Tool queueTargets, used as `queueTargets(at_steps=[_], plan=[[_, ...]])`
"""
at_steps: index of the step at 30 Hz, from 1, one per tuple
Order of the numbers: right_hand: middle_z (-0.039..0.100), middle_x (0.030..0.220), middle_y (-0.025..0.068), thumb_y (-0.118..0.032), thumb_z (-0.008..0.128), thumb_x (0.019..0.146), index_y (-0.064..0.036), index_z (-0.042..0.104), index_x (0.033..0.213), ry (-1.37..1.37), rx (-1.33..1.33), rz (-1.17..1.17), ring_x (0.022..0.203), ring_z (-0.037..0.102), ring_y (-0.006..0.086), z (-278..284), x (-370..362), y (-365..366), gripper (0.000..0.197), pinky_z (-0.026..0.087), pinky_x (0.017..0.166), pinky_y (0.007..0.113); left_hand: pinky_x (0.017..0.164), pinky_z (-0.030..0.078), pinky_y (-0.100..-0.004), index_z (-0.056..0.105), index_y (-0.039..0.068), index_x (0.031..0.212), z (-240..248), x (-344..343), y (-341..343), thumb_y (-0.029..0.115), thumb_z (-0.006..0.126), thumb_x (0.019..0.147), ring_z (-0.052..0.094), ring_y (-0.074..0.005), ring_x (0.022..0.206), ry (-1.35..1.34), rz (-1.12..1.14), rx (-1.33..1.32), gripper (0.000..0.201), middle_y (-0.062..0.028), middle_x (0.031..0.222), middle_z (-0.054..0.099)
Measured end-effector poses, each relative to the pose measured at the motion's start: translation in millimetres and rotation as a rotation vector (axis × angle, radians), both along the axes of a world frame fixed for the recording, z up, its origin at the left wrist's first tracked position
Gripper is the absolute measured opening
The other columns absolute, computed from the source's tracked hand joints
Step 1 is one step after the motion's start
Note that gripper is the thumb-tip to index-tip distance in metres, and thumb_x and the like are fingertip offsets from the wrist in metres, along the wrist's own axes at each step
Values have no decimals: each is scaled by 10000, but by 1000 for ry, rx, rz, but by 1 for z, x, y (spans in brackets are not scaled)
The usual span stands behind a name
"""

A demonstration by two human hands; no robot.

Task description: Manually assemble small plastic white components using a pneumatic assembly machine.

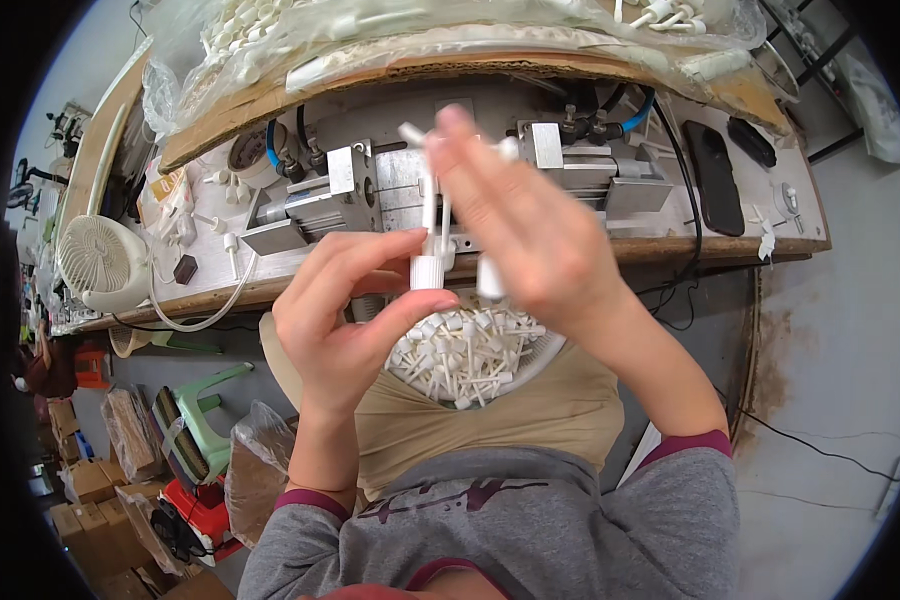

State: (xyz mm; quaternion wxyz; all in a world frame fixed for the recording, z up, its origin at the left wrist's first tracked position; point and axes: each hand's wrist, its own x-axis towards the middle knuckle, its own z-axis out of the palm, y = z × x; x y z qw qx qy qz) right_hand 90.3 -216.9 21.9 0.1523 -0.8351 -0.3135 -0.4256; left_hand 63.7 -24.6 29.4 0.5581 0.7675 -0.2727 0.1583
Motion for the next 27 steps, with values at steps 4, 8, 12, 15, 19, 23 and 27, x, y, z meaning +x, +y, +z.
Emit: queueTargets(at_steps=[4, 8, 12, 15, 19, 23, 27], plan=[[704, 1111, 184, -31, 662, 919, -16, 669, 1159, 275, 423, -67, 956, 721, 232, -4, -6, -14, 240, 586, 745, 285, 652, 590, -266, 724, 1, 1029, -27, 8, -3, 82, 848, 719, 701, -169, 776, -93, 78, 141, 343, -100, 998, 696], [708, 1044, 123, -28, 606, 968, 15, 656, 1168, 653, 806, 46, 956, 718, 176, -3, -20, -8, 211, 579, 752, 279, 607, 539, -274, 727, 38, 956, -47, 25, -8, 171, 805, 762, 681, -208, 664, -316, 102, 488, 248, -82, 1148, 718], [678, 1156, 152, -22, 586, 976, 42, 636, 1211, 648, 949, 146, 1021, 707, 222, -8, -26, -3, 249, 582, 809, 296, 549, 498, -288, 737, 68, 937, -40, 28, -13, 203, 809, 744, 625, -201, 570, -325, 136, 663, 246, -43, 1139, 728], [650, 1233, 171, -12, 569, 981, 53, 619, 1240, 652, 984, 150, 1062, 693, 246, -9, -31, 0, 272, 578, 857, 310, 529, 481, -293, 745, 86, 923, -44, 36, -11, 228, 809, 743, 599, -200, 537, -307, 125, 621, 238, -24, 1155, 725], [640, 1265, 185, -6, 563, 980, 57, 607, 1260, 621, 1040, 128, 1089, 680, 252, -14, -35, 6, 290, 561, 904, 323, 562, 487, -299, 719, 66, 966, -44, 34, -11, 203, 805, 724, 651, -199, 629, -273, 109, 641, 291, -79, 1154, 715], [650, 1256, 193, -16, 584, 969, 59, 595, 1281, 668, 1046, 106, 1119, 665, 259, -25, -41, 17, 321, 532, 944, 334, 600, 530, -296, 695, 48, 1058, -39, 26, -17, 135, 834, 708, 674, -200, 680, -273, 87, 391, 387, -87, 1090, 723], [659, 1242, 212, -22, 601, 955, 43, 612, 1280, 715, 917, 100, 1084, 681, 264, -25, -52, 40, 331, 532, 916, 331, 696, 585, -292, 672, -3, 1073, -28, 9, -23, -28, 805, 700, 692, -214, 806, -253, 39, 206, 397, -127, 963, 689]])
